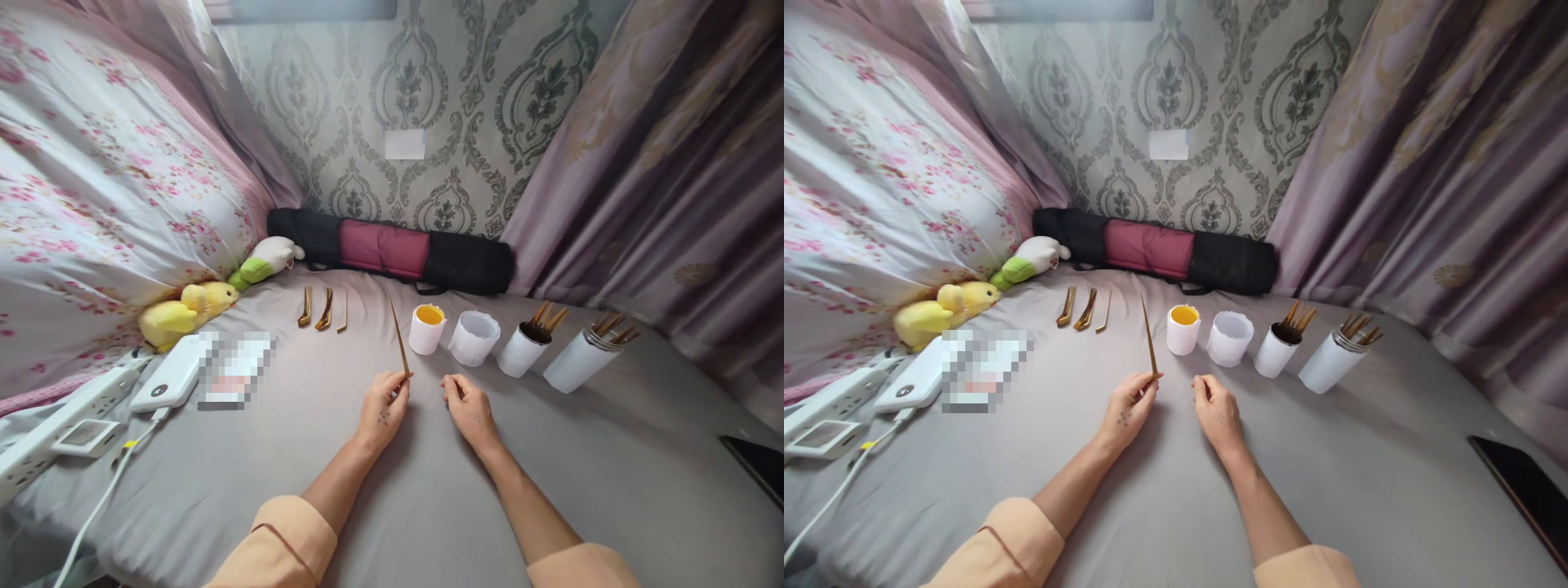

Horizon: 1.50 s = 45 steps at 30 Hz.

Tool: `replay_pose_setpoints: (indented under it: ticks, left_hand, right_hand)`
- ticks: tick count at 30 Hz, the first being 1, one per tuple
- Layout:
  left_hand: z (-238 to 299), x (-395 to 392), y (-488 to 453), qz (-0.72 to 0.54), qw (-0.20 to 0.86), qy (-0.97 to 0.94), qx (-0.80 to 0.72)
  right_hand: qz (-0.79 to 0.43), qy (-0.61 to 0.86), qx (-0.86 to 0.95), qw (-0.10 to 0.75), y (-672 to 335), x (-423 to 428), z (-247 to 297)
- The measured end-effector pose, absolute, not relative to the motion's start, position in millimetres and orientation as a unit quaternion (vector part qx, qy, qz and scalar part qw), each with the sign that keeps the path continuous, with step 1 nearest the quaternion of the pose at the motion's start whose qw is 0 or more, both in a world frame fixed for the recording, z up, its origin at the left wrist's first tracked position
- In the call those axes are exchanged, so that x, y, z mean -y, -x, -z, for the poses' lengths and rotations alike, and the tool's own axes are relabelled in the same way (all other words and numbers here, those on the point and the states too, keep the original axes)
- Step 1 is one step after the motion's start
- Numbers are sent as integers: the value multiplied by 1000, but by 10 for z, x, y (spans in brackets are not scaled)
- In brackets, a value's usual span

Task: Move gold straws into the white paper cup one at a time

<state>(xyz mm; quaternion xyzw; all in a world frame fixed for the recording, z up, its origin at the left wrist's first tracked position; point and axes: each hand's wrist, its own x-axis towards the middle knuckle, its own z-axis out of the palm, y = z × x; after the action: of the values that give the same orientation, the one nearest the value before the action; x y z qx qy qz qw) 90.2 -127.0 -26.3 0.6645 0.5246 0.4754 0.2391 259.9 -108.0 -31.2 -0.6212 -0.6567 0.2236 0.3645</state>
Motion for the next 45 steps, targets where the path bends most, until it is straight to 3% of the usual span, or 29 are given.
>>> replay_pose_setpoints:
  ticks: [12,32,45]
  left_hand:
    - [255,1350,-914,-439,158,-741,-483]
    - [259,1393,-932,-335,52,-830,-444]
    - [218,1428,-945,-295,21,-852,-432]
  right_hand:
    - [-251,603,647,393,-2593,1097,310]
    - [-470,487,526,515,-2548,1170,102]
    - [-560,435,476,520,-2575,1191,60]
